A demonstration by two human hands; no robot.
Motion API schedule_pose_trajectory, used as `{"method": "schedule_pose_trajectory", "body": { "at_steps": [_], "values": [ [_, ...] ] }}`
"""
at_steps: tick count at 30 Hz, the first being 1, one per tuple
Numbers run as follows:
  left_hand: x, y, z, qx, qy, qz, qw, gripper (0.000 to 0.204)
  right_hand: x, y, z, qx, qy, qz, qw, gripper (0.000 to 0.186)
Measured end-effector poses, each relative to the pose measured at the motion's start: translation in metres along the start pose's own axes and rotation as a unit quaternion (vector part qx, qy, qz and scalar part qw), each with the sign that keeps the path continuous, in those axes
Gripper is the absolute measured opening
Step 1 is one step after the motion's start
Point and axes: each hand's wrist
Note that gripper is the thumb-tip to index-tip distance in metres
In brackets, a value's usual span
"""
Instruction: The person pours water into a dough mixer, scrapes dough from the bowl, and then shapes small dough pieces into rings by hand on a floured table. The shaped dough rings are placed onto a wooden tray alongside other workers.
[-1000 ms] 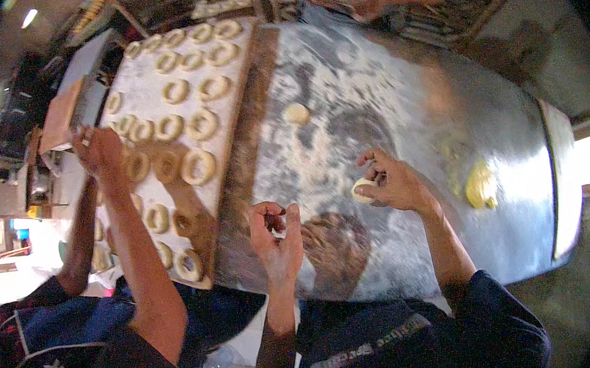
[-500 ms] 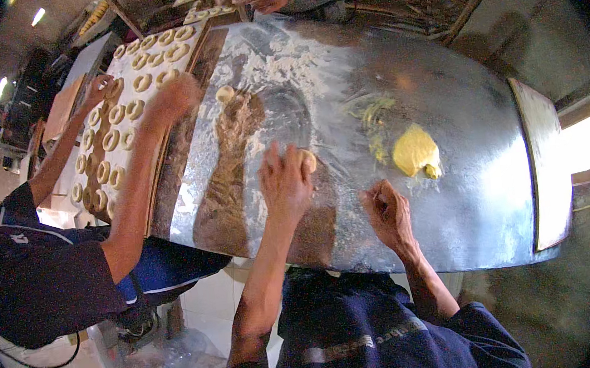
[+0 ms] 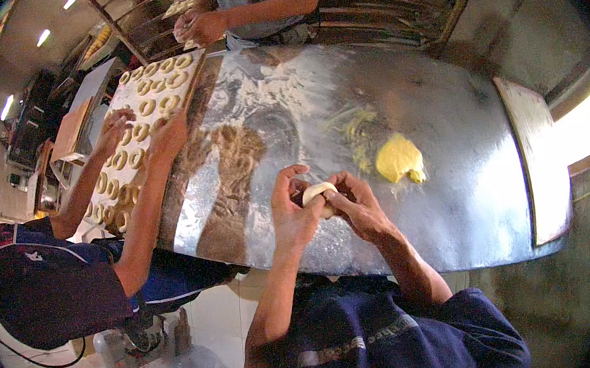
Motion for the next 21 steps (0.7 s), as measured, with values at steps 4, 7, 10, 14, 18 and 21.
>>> {"method": "schedule_pose_trajectory", "body": {
  "at_steps": [4,7,10,14,18,21],
  "values": [
    [-0.003,0.028,0.021,0.128,0.002,0.054,0.990,0.068,0.005,-0.017,0.005,0.041,0.076,-0.018,0.996,0.038],
    [-0.007,0.041,0.034,0.087,-0.114,0.177,0.974,0.082,0.007,-0.031,0.010,0.060,0.075,0.028,0.995,0.032],
    [-0.002,0.034,0.042,0.076,-0.191,0.295,0.933,0.085,0.005,-0.039,0.014,-0.075,0.352,-0.343,0.868,0.034],
    [0.009,0.044,0.037,0.196,-0.146,0.203,0.948,0.082,0.002,-0.034,0.022,-0.068,0.394,-0.452,0.797,0.048],
    [0.003,0.056,0.009,0.229,-0.002,-0.033,0.973,0.073,0.000,-0.019,0.015,0.049,0.377,-0.442,0.812,0.058],
    [-0.001,0.036,-0.012,0.020,0.117,-0.259,0.959,0.065,-0.002,-0.014,0.000,0.066,0.237,-0.274,0.930,0.058]
  ]
}}
Point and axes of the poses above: each hand's wrist, its own z-axis towards the middle knuckle, its own y-axis out of the back of the hand, x = y × z, and after that the axes turned 14 degrees about -x, right-handed
